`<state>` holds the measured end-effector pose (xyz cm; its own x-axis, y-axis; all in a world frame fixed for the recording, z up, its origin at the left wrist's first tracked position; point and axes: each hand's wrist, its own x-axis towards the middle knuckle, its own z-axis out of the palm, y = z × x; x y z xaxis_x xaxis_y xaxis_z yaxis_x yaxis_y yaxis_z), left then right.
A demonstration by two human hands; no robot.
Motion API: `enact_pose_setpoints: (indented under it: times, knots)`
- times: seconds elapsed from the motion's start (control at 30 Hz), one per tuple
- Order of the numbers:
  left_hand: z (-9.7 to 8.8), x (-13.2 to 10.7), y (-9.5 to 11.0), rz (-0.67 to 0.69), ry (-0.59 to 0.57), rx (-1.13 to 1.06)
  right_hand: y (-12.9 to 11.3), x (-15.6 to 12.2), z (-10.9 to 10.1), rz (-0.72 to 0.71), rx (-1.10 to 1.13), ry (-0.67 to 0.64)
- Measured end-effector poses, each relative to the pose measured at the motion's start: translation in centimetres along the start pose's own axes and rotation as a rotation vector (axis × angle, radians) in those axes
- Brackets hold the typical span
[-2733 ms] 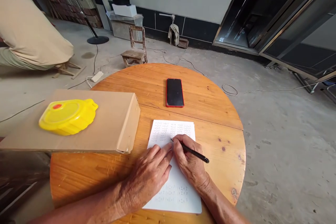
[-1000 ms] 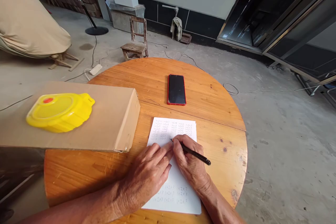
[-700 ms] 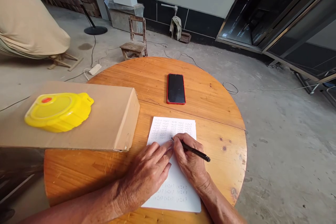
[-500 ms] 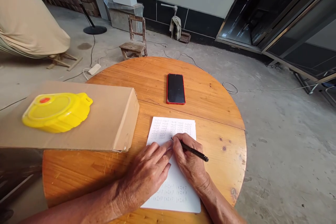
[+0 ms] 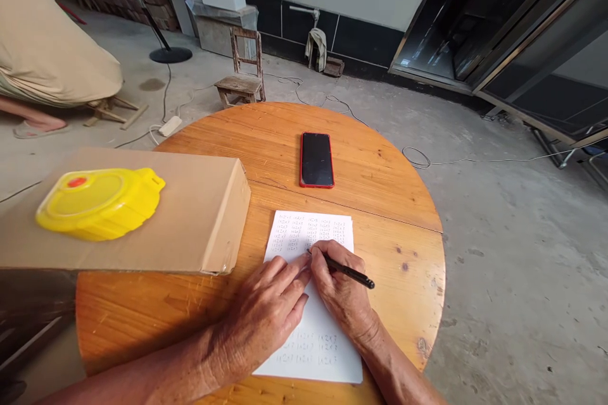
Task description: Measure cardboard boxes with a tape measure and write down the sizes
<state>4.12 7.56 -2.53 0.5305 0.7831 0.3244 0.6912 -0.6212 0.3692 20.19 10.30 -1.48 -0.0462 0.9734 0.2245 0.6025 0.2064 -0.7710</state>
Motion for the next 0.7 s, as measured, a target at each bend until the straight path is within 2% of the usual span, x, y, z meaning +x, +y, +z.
enact_pose_setpoints:
  times: [0.27, 0.7]
  knots:
    - [-0.18, 0.04, 0.17, -0.008, 0.012, 0.003, 0.27, -0.23, -0.17, 0.049, 0.064, 0.088]
    - [-0.32, 0.28, 0.1, -0.008, 0.02, -0.006, 0.19, -0.03, -0.04, 0.052, 0.027, 0.086]
